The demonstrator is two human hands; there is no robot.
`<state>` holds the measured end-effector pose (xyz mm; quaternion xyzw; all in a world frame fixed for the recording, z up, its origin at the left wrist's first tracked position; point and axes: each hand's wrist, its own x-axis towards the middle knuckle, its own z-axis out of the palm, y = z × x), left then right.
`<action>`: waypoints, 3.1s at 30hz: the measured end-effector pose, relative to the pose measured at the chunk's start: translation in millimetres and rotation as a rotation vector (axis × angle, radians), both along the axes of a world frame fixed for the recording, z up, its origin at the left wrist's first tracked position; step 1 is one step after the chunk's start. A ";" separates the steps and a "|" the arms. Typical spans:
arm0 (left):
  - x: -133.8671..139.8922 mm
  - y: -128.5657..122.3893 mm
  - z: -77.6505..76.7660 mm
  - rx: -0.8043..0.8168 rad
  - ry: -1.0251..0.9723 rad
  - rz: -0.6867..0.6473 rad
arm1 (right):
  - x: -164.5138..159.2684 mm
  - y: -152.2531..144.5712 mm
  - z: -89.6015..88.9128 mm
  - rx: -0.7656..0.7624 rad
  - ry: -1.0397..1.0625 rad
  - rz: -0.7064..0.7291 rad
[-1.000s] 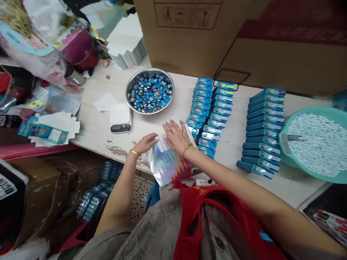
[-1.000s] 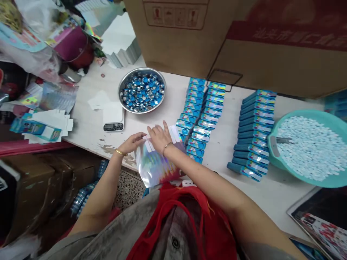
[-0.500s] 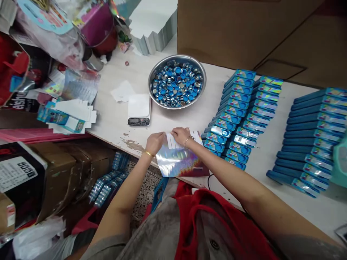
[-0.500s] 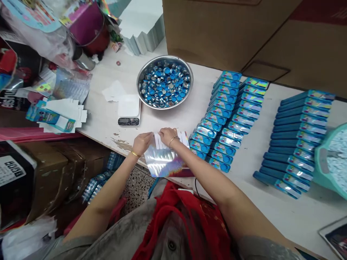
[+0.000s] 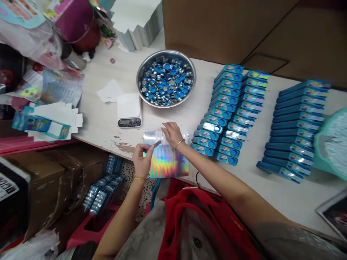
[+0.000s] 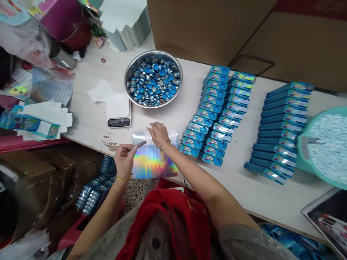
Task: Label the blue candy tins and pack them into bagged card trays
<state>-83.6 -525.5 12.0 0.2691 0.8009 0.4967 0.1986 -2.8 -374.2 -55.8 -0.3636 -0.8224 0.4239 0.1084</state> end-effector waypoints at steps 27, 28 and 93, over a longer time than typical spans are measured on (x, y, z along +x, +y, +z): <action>208.5 189.3 -27.5 -0.033 -0.192 -0.444 | 271.3 52.7 28.6 -0.271 0.318 -0.995; 208.0 192.3 -27.6 -0.046 -0.181 -0.434 | 272.5 55.4 27.4 -0.253 0.308 -1.009; -62.0 7.6 -105.1 -0.464 0.545 -0.682 | 11.0 -40.3 -35.8 0.073 -0.433 0.364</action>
